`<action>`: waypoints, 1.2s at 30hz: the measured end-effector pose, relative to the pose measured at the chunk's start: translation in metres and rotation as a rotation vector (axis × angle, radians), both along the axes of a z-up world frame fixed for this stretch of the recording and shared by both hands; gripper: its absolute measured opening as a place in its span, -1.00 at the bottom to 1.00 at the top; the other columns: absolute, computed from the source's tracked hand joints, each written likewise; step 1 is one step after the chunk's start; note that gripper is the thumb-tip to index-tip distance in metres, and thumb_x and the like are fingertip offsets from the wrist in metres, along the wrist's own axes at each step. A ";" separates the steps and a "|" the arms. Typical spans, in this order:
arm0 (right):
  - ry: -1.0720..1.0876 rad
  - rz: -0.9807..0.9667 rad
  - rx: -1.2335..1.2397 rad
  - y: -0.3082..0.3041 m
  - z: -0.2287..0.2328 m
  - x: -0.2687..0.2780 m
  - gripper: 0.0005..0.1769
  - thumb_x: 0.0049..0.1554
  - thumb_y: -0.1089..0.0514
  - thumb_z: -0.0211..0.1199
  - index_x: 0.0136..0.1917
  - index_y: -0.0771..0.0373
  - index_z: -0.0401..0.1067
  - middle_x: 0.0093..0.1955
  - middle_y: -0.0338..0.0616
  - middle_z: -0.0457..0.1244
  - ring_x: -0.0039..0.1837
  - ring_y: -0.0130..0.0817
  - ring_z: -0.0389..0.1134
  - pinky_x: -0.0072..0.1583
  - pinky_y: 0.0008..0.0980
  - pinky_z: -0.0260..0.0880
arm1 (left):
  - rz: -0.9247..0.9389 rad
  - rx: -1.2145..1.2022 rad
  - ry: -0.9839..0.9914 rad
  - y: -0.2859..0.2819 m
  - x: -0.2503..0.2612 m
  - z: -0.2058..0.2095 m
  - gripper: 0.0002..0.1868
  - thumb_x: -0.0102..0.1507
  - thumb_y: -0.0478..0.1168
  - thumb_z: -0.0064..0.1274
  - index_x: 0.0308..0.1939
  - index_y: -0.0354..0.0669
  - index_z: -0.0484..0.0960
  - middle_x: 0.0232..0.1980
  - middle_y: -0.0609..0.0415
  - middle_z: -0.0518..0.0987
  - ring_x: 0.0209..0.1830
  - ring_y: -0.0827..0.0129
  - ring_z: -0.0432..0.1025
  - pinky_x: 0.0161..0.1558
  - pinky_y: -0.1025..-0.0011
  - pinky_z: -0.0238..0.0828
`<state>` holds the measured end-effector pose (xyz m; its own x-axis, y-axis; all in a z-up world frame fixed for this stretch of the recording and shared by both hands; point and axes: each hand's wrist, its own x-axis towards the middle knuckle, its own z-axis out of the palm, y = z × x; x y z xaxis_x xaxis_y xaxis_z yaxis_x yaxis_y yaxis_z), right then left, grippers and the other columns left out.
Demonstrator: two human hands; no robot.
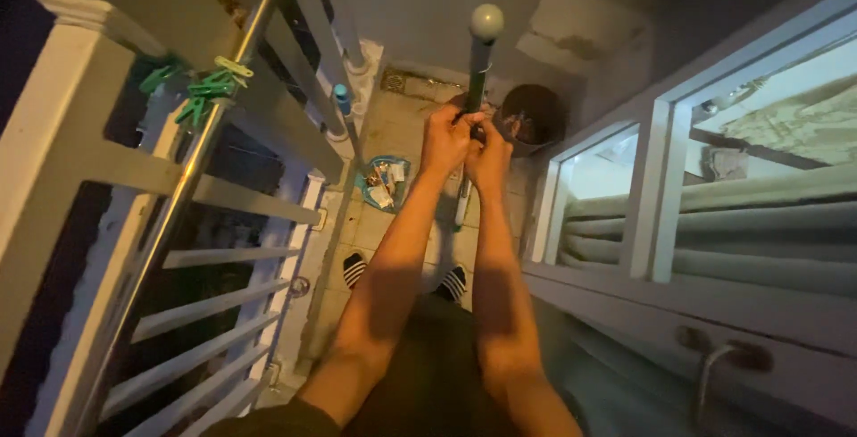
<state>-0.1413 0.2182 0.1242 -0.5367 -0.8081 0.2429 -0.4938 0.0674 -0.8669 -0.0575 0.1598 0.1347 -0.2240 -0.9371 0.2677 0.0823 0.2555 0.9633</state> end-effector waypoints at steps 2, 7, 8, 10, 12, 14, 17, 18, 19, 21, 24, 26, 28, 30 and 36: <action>0.040 0.005 0.004 0.002 -0.009 -0.009 -0.59 0.05 0.33 0.12 0.18 0.31 0.49 -0.04 0.21 0.42 0.03 0.05 0.50 0.04 -0.17 0.49 | 0.010 -0.014 0.000 0.005 -0.003 0.008 -0.84 0.27 -0.39 0.10 -0.10 -0.34 0.72 -0.23 -0.05 0.71 -0.25 0.39 0.60 -0.20 0.42 0.53; 0.027 -0.001 0.041 0.004 -0.009 -0.010 -0.62 0.06 0.32 0.15 0.15 0.28 0.51 -0.05 0.20 0.43 0.04 0.05 0.51 0.06 -0.15 0.49 | 0.005 -0.002 0.022 0.005 -0.008 -0.009 -0.84 0.27 -0.38 0.07 -0.14 -0.36 0.72 -0.23 -0.07 0.72 -0.25 0.37 0.61 -0.20 0.40 0.53; 0.011 0.006 0.057 0.004 -0.007 -0.009 -0.64 0.07 0.30 0.15 0.16 0.28 0.50 -0.03 0.18 0.43 0.07 0.03 0.51 0.05 -0.16 0.49 | -0.001 0.031 0.005 0.004 -0.007 -0.011 -0.85 0.28 -0.39 0.06 -0.14 -0.37 0.71 -0.26 -0.07 0.72 -0.28 0.38 0.60 -0.23 0.40 0.53; -0.007 0.013 0.077 0.006 -0.006 -0.004 -0.65 0.08 0.29 0.16 0.16 0.29 0.49 -0.01 0.16 0.43 0.10 0.00 0.51 0.05 -0.17 0.50 | -0.008 0.068 -0.015 0.005 -0.004 -0.014 -0.85 0.28 -0.39 0.05 -0.15 -0.39 0.70 -0.28 -0.08 0.71 -0.31 0.39 0.59 -0.26 0.40 0.53; 0.074 0.010 0.122 0.001 -0.006 0.001 -0.64 0.07 0.25 0.26 0.16 0.29 0.51 0.01 0.14 0.44 0.04 0.06 0.47 0.04 -0.10 0.41 | -0.004 0.047 -0.038 0.002 0.001 -0.011 -0.87 0.30 -0.42 0.03 -0.15 -0.41 0.66 -0.27 -0.06 0.69 -0.29 0.41 0.61 -0.28 0.41 0.55; 0.041 -0.022 0.201 0.001 0.017 0.017 -0.66 0.09 0.22 0.24 0.16 0.24 0.53 0.00 0.09 0.45 0.04 0.03 0.47 0.02 -0.12 0.41 | -0.002 0.058 -0.041 0.003 0.012 0.002 -0.86 0.29 -0.44 0.01 -0.11 -0.40 0.65 -0.27 -0.04 0.67 -0.31 0.43 0.60 -0.31 0.43 0.56; -0.045 -0.012 0.222 -0.010 0.011 0.030 -0.69 0.15 0.17 0.22 0.16 0.23 0.51 -0.05 0.04 0.44 0.00 -0.03 0.48 0.00 -0.18 0.42 | -0.007 0.078 -0.031 -0.002 0.026 0.020 -0.79 0.28 -0.46 0.00 -0.03 -0.37 0.65 -0.28 0.00 0.65 -0.35 0.47 0.57 -0.36 0.46 0.54; -0.100 0.034 0.172 -0.015 0.002 0.034 -0.71 0.17 0.17 0.22 0.16 0.27 0.49 -0.07 0.03 0.43 -0.04 -0.06 0.48 0.01 -0.21 0.42 | -0.010 0.095 -0.019 -0.003 0.031 0.025 -0.73 0.27 -0.46 0.00 0.03 -0.34 0.65 -0.28 0.02 0.64 -0.37 0.49 0.55 -0.39 0.48 0.52; -0.104 0.036 0.170 -0.016 0.004 0.040 -0.71 0.17 0.17 0.22 0.16 0.27 0.49 -0.07 0.03 0.43 -0.04 -0.06 0.48 0.01 -0.21 0.42 | -0.007 0.093 -0.022 -0.006 0.036 0.021 -0.73 0.27 -0.46 0.00 0.03 -0.34 0.65 -0.28 0.02 0.64 -0.37 0.49 0.55 -0.39 0.48 0.52; -0.127 0.035 0.186 -0.021 0.009 0.051 -0.68 0.18 0.12 0.24 0.19 0.26 0.47 -0.09 0.04 0.42 -0.03 -0.14 0.50 0.01 -0.26 0.41 | -0.018 0.073 0.011 -0.012 0.045 0.013 -0.72 0.29 -0.46 0.02 0.06 -0.32 0.66 -0.24 0.04 0.66 -0.34 0.50 0.55 -0.36 0.49 0.53; -0.149 0.078 0.121 -0.030 0.001 0.063 -0.64 0.16 0.09 0.26 0.21 0.23 0.47 -0.01 0.02 0.45 0.06 -0.20 0.52 0.04 -0.30 0.43 | -0.032 0.103 0.045 -0.016 0.057 0.024 -0.74 0.30 -0.45 0.05 0.06 -0.32 0.66 -0.23 0.05 0.64 -0.35 0.50 0.52 -0.38 0.48 0.52; -0.166 0.110 0.082 -0.034 -0.006 0.071 -0.65 0.18 0.09 0.24 0.20 0.23 0.47 0.04 0.02 0.45 0.10 -0.19 0.51 0.05 -0.30 0.45 | -0.022 0.072 0.028 -0.019 0.068 0.022 -0.73 0.30 -0.46 0.02 0.07 -0.32 0.65 -0.21 0.05 0.64 -0.34 0.49 0.54 -0.36 0.48 0.53; -0.184 0.137 0.039 -0.039 -0.012 0.077 -0.67 0.20 0.09 0.22 0.20 0.23 0.47 0.08 0.02 0.45 0.14 -0.19 0.51 0.07 -0.29 0.47 | -0.018 0.037 0.010 -0.024 0.075 0.019 -0.72 0.30 -0.47 0.00 0.07 -0.32 0.65 -0.20 0.06 0.64 -0.32 0.49 0.55 -0.34 0.48 0.55; -0.105 0.075 0.095 -0.042 -0.019 0.081 -0.64 0.19 0.09 0.29 0.23 0.24 0.48 0.11 0.07 0.44 0.19 -0.12 0.49 0.13 -0.27 0.46 | -0.020 -0.009 -0.021 -0.027 0.080 0.012 -0.72 0.30 -0.49 -0.04 0.04 -0.34 0.65 -0.18 0.05 0.66 -0.29 0.46 0.58 -0.30 0.47 0.59; -0.221 0.138 0.020 -0.043 -0.010 0.090 -0.58 0.13 0.12 0.30 0.24 0.28 0.44 0.05 0.10 0.44 0.10 -0.06 0.50 0.05 -0.24 0.45 | -0.013 0.040 0.037 -0.030 0.081 0.013 -0.65 0.26 -0.54 -0.11 0.08 -0.36 0.64 -0.12 0.00 0.63 -0.20 0.43 0.59 -0.29 0.48 0.58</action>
